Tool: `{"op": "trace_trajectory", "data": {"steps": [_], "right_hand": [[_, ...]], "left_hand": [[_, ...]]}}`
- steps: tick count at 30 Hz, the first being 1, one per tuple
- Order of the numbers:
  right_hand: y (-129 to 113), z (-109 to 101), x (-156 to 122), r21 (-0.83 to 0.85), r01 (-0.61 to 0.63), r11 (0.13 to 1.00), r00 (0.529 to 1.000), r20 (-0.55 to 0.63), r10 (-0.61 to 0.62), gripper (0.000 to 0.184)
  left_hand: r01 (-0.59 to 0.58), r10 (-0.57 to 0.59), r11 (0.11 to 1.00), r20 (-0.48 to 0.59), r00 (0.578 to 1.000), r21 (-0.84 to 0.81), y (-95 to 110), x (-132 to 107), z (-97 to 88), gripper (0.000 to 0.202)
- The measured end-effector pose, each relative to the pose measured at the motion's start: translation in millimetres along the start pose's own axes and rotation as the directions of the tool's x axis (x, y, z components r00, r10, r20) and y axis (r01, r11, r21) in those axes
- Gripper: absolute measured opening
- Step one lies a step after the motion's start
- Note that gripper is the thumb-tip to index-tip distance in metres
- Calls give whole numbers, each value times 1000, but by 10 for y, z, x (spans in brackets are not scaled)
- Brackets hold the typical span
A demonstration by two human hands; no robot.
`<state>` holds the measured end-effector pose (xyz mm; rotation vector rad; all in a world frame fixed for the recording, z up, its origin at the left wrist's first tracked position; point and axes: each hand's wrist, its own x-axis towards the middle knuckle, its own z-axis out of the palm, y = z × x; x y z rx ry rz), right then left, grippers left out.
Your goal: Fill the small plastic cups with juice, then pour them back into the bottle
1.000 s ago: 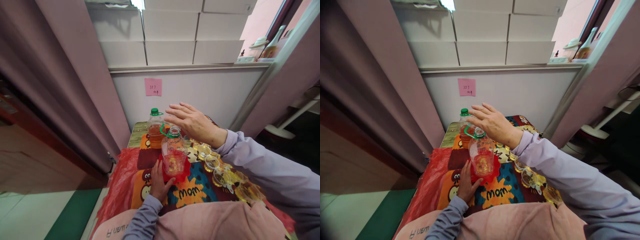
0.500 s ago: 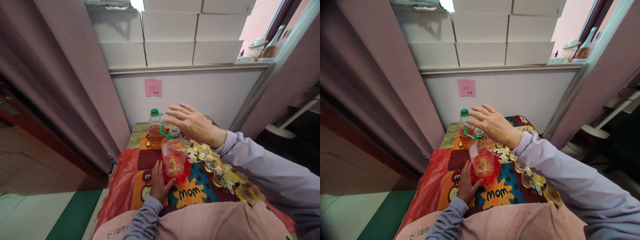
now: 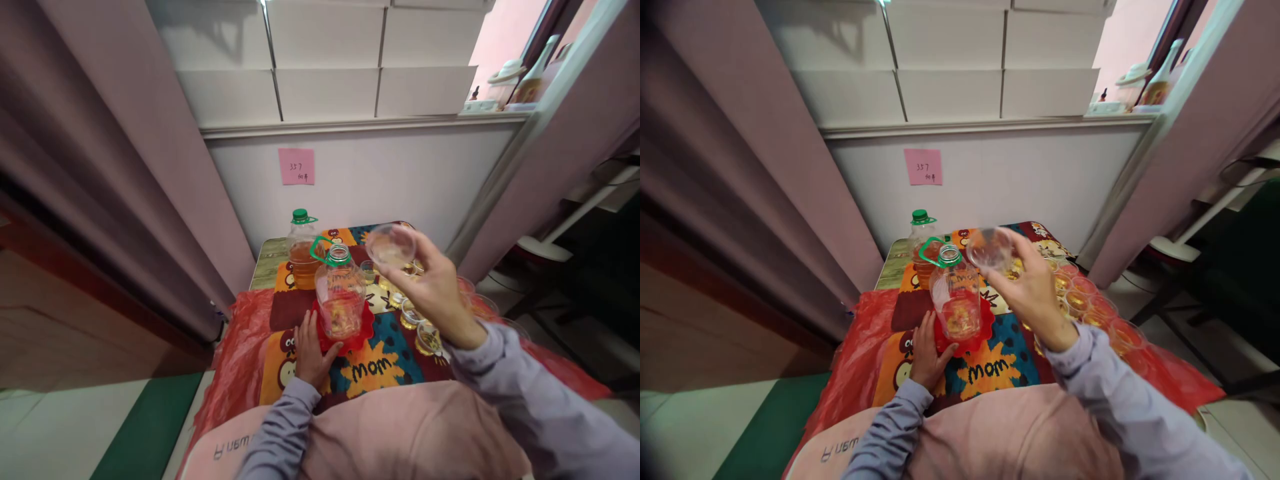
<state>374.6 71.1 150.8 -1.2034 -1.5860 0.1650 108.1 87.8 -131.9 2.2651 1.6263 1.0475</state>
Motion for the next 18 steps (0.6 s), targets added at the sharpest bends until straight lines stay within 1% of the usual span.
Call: {"op": "trace_trajectory", "data": {"steps": [1,2,3,4,6,7,8,10,11,12,13,14,15,16,17,18], "right_hand": [[82,25,-272,82,-108,991,994,6,108,53],[173,69,-557,150,-200,968,980,37,197,51],[264,126,-844,197,-273,942,962,69,264,51],[347,189,-1122,223,-324,919,946,79,314,51],[471,307,-1609,201,-417,886,908,131,398,46],[507,354,-1804,204,-444,872,895,145,422,45],[528,391,-1963,211,-464,860,885,155,439,44],[543,440,-2177,223,-478,849,878,160,452,45],[548,458,-2242,224,-477,850,878,158,451,46],[557,476,-2286,220,-472,854,881,154,447,47],[572,497,-2318,214,-465,859,885,149,441,48],[594,523,-2344,209,-457,864,889,149,434,49],[621,554,-2367,206,-449,869,892,152,425,48],[649,589,-2391,202,-439,875,897,159,413,48],[677,624,-2417,197,-425,884,903,166,397,46],[700,654,-2443,191,-405,894,911,172,376,45]], "left_hand": [[9,-8,1000,-20,1000,9,8,11,-9,91],[18,-17,1000,-49,999,14,18,24,-25,92],[24,-22,1000,-84,996,12,30,35,-51,95],[27,-26,1000,-129,991,3,45,43,-88,99],[9,-20,999,-241,970,-46,97,36,-186,106],[-20,-7,996,-294,956,-87,139,14,-240,108],[-62,12,988,-325,946,-142,198,-23,-289,104],[-115,58,975,-282,958,-190,366,-144,-347,88],[-146,92,962,-226,970,-232,474,-224,-350,81],[-169,129,945,-159,979,-280,592,-312,-332,79],[-185,158,933,-111,981,-309,715,-401,-297,84],[-168,158,921,-58,986,-352,836,-485,-249,91],[-90,117,884,30,993,-460,949,-557,-194,99],[22,53,827,118,992,-561,1048,-615,-138,103],[124,2,755,192,981,-644,1128,-656,-87,103],[202,-38,681,242,970,-704,1188,-681,-45,99]]}}
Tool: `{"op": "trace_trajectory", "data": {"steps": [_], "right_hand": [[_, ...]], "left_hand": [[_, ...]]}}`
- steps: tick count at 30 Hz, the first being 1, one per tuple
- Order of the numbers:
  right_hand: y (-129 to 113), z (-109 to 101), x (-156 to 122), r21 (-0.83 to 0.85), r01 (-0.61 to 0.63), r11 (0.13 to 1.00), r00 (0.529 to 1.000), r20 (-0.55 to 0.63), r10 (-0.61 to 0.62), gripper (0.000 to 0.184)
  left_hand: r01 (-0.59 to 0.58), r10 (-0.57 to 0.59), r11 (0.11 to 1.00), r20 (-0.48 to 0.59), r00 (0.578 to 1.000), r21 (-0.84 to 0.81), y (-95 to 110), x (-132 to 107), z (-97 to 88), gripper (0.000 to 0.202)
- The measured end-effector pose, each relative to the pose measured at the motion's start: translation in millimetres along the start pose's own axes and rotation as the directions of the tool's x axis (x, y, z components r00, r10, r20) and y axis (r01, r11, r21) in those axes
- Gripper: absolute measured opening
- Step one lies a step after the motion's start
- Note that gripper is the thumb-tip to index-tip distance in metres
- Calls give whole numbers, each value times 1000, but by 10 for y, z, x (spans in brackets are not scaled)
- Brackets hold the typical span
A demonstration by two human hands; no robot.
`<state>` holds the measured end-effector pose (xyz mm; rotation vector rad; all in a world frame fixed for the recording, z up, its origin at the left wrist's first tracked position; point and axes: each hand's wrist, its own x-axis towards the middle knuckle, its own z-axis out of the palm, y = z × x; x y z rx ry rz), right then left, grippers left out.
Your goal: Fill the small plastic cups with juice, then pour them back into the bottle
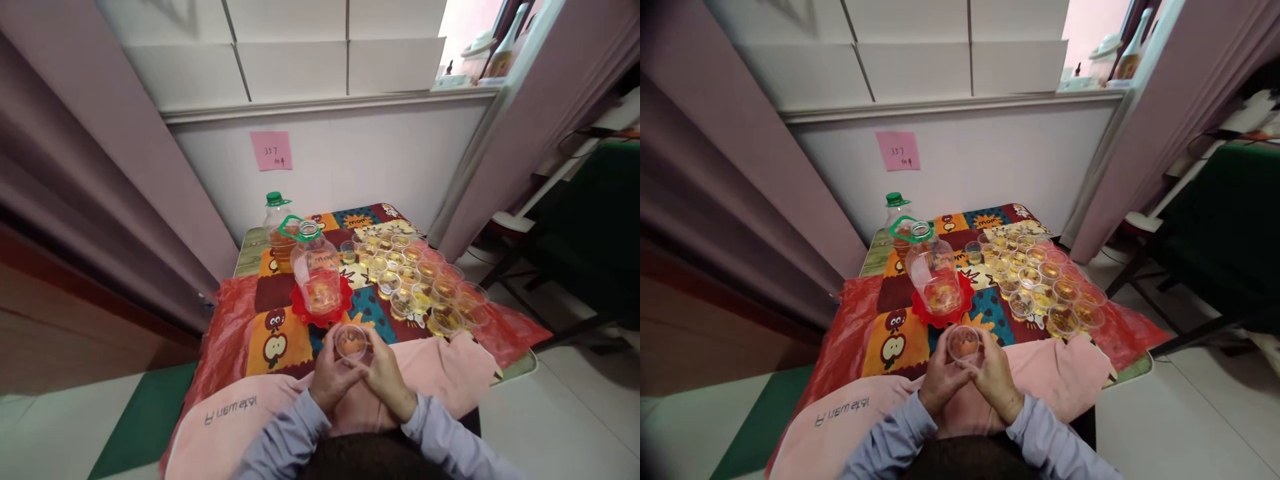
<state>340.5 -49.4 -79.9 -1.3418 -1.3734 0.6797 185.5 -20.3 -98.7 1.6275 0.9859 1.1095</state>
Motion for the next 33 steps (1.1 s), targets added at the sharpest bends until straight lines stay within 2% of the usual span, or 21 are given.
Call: {"op": "trace_trajectory", "data": {"steps": [3,6,7,9,10,12,13,15,18,21,27,30,33], "right_hand": [[50,-5,-47,-17,109,994,992,58,-108,53],[12,-240,-92,-67,153,986,987,52,-150,60],[0,-376,-103,-105,127,986,992,-5,-129,57],[11,-707,-119,-188,24,982,974,-215,-65,43],[41,-884,-125,-221,-39,974,937,-347,-42,38],[147,-1216,-138,-236,-149,960,820,-572,-13,45],[215,-1355,-145,-236,-194,952,768,-640,-2,54],[354,-1553,-163,-253,-263,931,721,-693,16,70],[500,-1653,-186,-317,-328,890,739,-673,33,84],[542,-1598,-200,-424,-359,831,768,-641,5,90],[458,-1489,-210,-640,-271,719,771,-592,-235,68],[434,-1564,-172,-686,-256,681,773,-569,-283,67],[444,-1697,-116,-761,-244,601,771,-528,-356,70]], "left_hand": [[76,-80,989,-28,996,-126,-2,3,93,76],[60,-71,993,-113,991,-101,-26,20,66,61],[53,-67,994,-145,987,-95,-36,22,50,59],[43,-59,995,-200,978,-85,-54,22,24,57],[43,-58,997,-221,974,-71,-61,21,17,57],[49,-54,998,-245,968,-28,-69,21,13,56],[49,-48,999,-251,967,-3,-70,23,16,56],[40,-31,999,-247,969,31,-67,28,27,54],[15,-7,999,-236,972,34,-58,35,42,53],[7,6,999,-252,968,50,-46,32,42,52],[-15,30,998,-241,970,62,-37,23,30,49],[6,8,998,-241,970,58,-60,24,27,51],[7,7,998,-233,972,61,-85,25,27,51]]}}
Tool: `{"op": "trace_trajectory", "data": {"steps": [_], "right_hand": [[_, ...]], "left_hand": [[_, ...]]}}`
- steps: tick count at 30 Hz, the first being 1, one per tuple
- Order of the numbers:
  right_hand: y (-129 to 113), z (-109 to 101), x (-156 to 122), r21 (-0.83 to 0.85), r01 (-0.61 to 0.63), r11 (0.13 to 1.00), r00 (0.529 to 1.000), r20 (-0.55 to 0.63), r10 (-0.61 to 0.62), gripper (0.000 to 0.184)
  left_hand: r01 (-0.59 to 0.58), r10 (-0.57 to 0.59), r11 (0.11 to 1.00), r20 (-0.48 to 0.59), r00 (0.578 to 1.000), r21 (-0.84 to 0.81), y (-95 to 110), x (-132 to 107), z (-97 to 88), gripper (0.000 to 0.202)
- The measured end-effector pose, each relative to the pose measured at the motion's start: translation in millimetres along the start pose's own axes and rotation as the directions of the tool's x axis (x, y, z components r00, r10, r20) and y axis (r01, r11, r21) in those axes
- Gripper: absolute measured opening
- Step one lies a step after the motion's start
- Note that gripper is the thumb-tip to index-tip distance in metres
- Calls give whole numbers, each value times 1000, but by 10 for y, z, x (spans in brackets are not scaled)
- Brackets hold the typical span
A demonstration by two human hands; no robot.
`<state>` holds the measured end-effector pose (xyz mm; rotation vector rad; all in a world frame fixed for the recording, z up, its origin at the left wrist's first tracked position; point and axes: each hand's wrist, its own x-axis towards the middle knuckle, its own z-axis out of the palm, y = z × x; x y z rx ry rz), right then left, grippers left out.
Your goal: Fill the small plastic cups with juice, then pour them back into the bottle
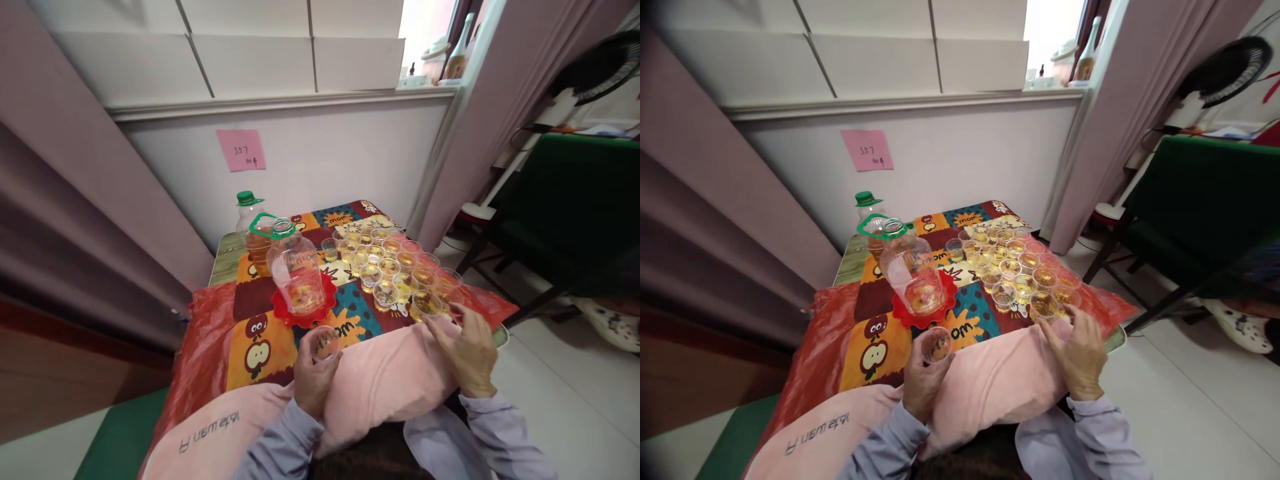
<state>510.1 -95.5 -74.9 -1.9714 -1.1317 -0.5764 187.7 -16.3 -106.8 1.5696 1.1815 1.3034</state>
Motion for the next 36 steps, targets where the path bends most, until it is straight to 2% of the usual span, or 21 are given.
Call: {"op": "trace_trajectory", "data": {"steps": [4,10,13,18,26,30,33,36], "right_hand": [[97,10,166,-81,128,988,991,41,-125,72],[134,95,368,-108,278,954,925,296,-237,66],[179,139,398,-115,311,943,897,365,-251,63],[228,192,402,-84,300,950,885,398,-244,55],[148,182,427,72,180,981,913,360,-194,50],[45,56,489,199,115,973,942,288,-171,59],[-73,-45,543,297,-44,954,963,266,-39,68],[-210,-84,594,492,-240,837,947,310,89,74]], "left_hand": [[-11,11,1000,2,1000,-8,-13,2,5,50],[-27,27,1000,-17,999,7,-18,0,10,52],[-29,29,999,-26,999,22,-16,-8,12,52],[-22,22,1000,-26,999,5,-9,-5,25,53],[-3,3,1000,-25,1000,11,-27,-11,13,54],[2,-2,1000,-19,1000,11,-31,-16,14,54],[5,-5,1000,-15,1000,9,-32,-9,18,54],[1,-1,1000,-17,1000,6,-32,2,19,54]]}}
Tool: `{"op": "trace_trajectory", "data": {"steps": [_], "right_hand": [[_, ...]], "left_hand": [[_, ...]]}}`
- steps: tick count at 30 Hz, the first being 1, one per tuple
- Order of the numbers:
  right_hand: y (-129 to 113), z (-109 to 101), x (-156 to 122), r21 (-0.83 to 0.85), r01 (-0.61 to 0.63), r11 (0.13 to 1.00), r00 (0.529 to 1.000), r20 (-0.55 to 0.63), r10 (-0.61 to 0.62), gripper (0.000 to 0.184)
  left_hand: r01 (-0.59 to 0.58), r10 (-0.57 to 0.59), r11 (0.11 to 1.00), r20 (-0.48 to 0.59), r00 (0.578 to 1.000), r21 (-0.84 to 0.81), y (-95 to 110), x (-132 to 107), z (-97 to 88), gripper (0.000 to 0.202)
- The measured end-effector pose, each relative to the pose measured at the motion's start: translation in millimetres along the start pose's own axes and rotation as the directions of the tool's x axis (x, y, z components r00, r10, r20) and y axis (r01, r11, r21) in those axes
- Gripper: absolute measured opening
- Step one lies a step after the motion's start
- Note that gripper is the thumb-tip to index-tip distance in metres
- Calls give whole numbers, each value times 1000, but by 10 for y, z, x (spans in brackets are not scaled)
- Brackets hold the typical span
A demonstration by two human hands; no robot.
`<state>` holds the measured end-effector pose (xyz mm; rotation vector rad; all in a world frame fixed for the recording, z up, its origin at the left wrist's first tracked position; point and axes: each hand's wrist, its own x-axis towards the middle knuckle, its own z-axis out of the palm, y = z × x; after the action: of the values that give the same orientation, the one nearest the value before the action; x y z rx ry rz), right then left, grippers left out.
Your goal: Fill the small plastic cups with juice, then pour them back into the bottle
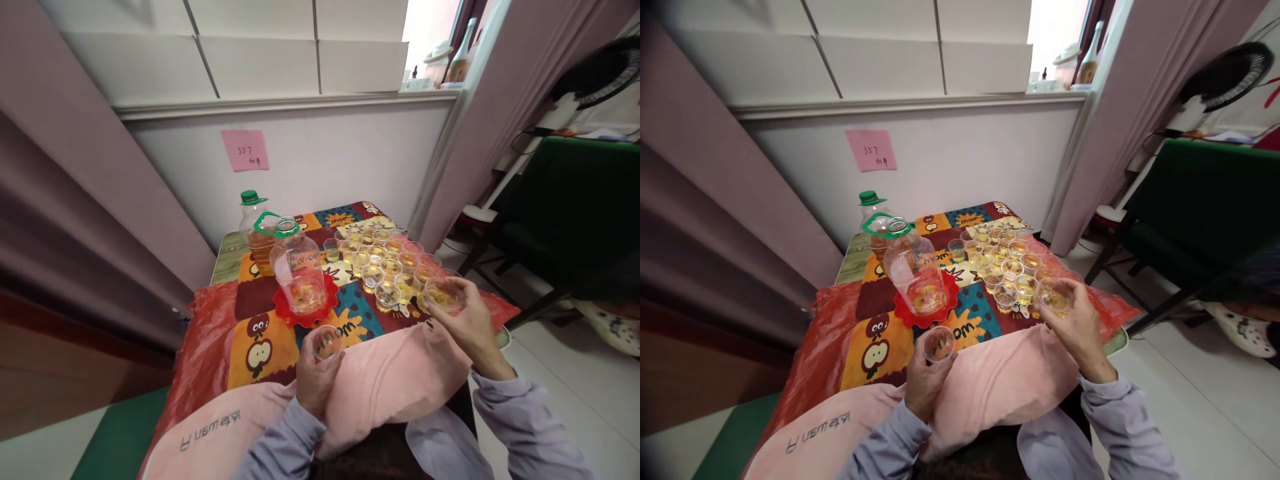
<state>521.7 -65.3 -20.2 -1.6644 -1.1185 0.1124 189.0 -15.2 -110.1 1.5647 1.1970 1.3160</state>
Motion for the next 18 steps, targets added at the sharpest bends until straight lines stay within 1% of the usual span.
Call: {"op": "trace_trajectory", "data": {"steps": [2,3,4,7,9,11,15,18], "right_hand": [[-76,49,34,178,-40,983,999,42,33,75],[-107,77,54,218,-52,975,997,66,38,76],[-135,106,75,216,-59,975,996,81,42,77],[-195,187,124,75,-29,997,997,77,23,77],[-211,233,143,-26,8,1000,996,89,-6,72],[-208,269,162,-99,48,994,991,128,-35,65],[-155,312,221,-232,202,952,966,205,-155,52],[-99,338,260,-303,318,898,935,257,-244,53]], "left_hand": [[-6,6,1000,-2,1000,-4,3,6,1,54],[-7,7,1000,-3,1000,-6,7,8,1,54],[-8,8,1000,-4,1000,-7,12,9,1,55],[-11,11,1000,-5,1000,-12,30,9,-5,56],[-14,14,1000,-1,1000,-13,41,8,-11,56],[-12,12,1000,1,1000,-11,48,7,-14,56],[-2,2,1000,1,1000,-14,42,5,-7,55],[-6,6,1000,-1,1000,-18,24,4,0,54]]}}
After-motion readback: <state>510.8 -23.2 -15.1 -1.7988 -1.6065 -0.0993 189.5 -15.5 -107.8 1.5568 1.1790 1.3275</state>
